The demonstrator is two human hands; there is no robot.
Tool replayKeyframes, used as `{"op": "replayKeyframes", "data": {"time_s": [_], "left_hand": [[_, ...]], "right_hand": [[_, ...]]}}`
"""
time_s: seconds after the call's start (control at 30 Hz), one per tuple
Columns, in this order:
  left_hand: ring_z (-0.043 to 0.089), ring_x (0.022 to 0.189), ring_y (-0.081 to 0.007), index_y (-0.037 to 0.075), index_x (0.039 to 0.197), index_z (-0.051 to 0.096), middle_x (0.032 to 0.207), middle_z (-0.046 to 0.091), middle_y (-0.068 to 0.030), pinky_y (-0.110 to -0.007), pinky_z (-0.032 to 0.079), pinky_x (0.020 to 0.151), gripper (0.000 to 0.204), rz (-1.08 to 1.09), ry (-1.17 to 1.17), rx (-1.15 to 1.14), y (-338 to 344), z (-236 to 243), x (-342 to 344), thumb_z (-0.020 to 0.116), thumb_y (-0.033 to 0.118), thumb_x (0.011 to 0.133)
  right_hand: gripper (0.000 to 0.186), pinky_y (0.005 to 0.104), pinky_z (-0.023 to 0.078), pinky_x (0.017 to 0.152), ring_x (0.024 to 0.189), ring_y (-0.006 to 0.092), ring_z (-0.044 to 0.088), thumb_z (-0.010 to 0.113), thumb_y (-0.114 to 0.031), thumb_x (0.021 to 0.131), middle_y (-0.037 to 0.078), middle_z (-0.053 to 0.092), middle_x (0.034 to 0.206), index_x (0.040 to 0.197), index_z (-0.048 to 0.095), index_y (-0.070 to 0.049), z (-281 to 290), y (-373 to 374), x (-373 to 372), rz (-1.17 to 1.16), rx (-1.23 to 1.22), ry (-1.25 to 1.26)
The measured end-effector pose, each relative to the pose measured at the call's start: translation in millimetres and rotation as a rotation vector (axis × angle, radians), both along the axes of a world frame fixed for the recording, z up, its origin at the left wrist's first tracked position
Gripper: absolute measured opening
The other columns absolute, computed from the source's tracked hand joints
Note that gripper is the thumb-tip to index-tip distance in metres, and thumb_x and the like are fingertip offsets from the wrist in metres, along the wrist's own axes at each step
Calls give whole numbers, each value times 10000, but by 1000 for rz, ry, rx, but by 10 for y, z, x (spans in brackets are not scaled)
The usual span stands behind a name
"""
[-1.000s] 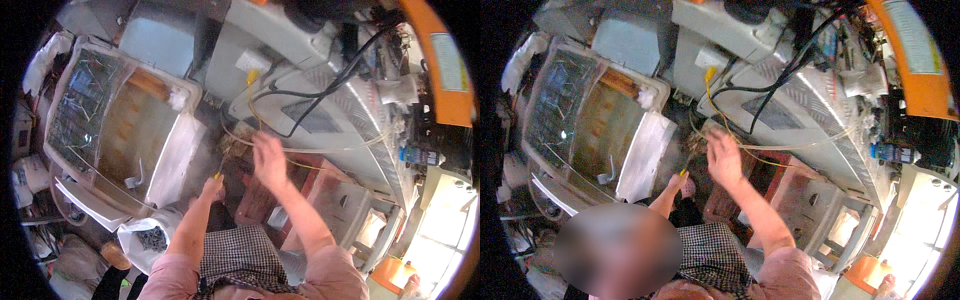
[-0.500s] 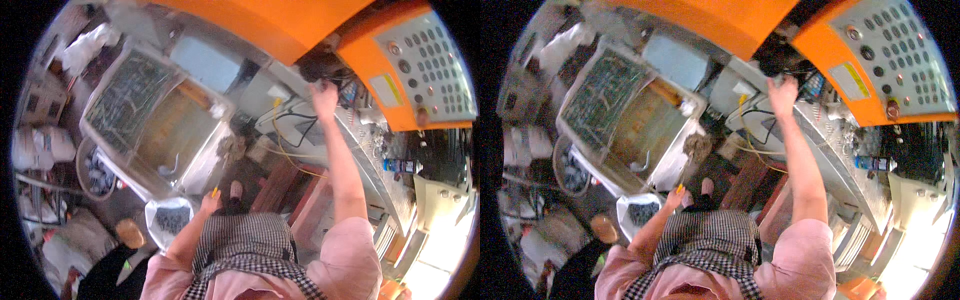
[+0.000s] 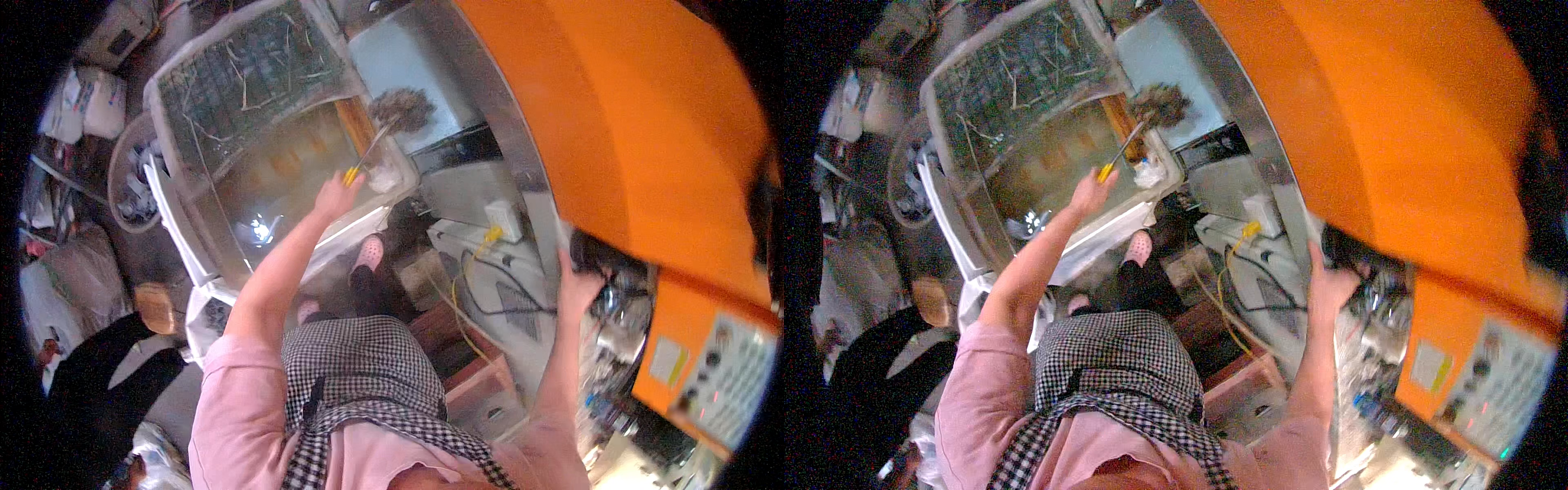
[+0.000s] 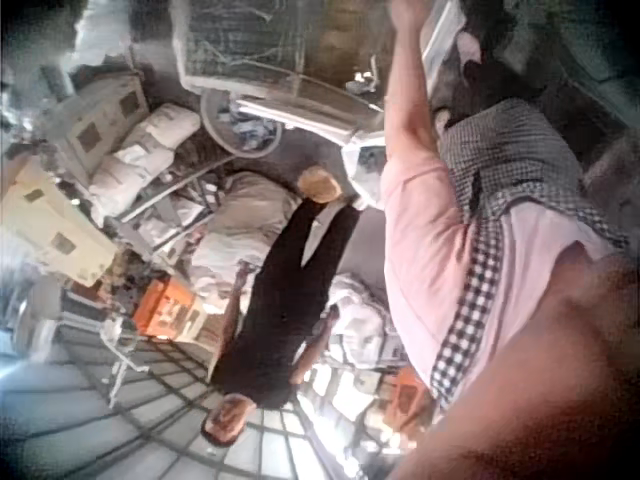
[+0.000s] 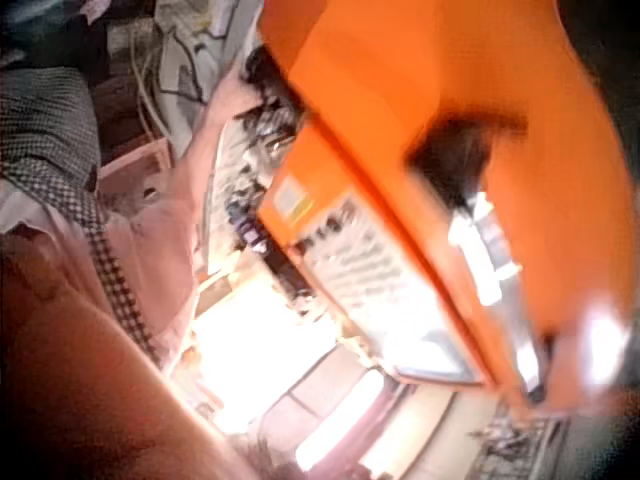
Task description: The person operates an injection molding machine by interacting with the control panel, opening the safety door, removing a molded plastic part, and cleaning the component in a water tank.
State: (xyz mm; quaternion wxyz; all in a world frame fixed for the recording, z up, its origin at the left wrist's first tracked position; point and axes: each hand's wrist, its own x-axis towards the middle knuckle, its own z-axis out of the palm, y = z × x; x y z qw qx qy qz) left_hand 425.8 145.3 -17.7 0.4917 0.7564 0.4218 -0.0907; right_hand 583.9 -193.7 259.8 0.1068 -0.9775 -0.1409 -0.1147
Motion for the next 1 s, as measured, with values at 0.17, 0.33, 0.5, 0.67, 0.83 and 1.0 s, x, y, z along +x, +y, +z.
{"op": "replayKeyframes", "data": {"time_s": [0.17,0.33,0.5,0.67,0.83,1.0], "left_hand": [[526,927,-439,175,1337,224,1017,496,-317,-455,441,768,717,168,60,179,189,-1130,1032,435,586,789],[546,854,-412,391,1303,269,997,490,-255,-477,452,713,557,161,117,389,249,-2049,1717,405,588,799],[547,797,-350,339,1291,322,941,501,-221,-444,461,653,508,139,-240,459,438,-2133,2871,399,531,827],[523,894,-333,105,1237,409,985,530,-220,-427,421,755,549,-41,-362,409,276,-1839,3855,458,464,824],[516,793,-316,322,1214,451,942,521,-176,-444,423,665,427,-185,-682,546,149,-2196,3483,524,349,795],[530,787,-288,331,1207,453,904,536,-155,-413,425,661,428,-111,-423,696,801,-2192,2905,531,374,789]], "right_hand": [[880,377,310,933,1038,356,428,684,-461,676,305,406,1160,1143,303,180,-171,262,-146,-529,-145,75],[848,404,316,936,1085,338,395,583,-509,742,274,366,1203,1189,277,144,-359,-362,-72,-485,-172,-148],[626,353,443,535,662,238,519,629,-500,715,212,527,817,908,453,69,-322,-613,-83,-197,-176,-394],[714,304,387,457,587,180,482,558,-530,747,102,492,705,1062,373,85,-246,-1013,-3,-258,50,-217],[735,309,445,534,687,204,504,551,-420,792,144,511,851,1287,221,11,-277,-954,-69,-290,134,-210],[588,312,468,552,750,244,542,551,-362,802,203,525,975,1230,375,1,-446,-1064,-45,-316,82,-340]]}}
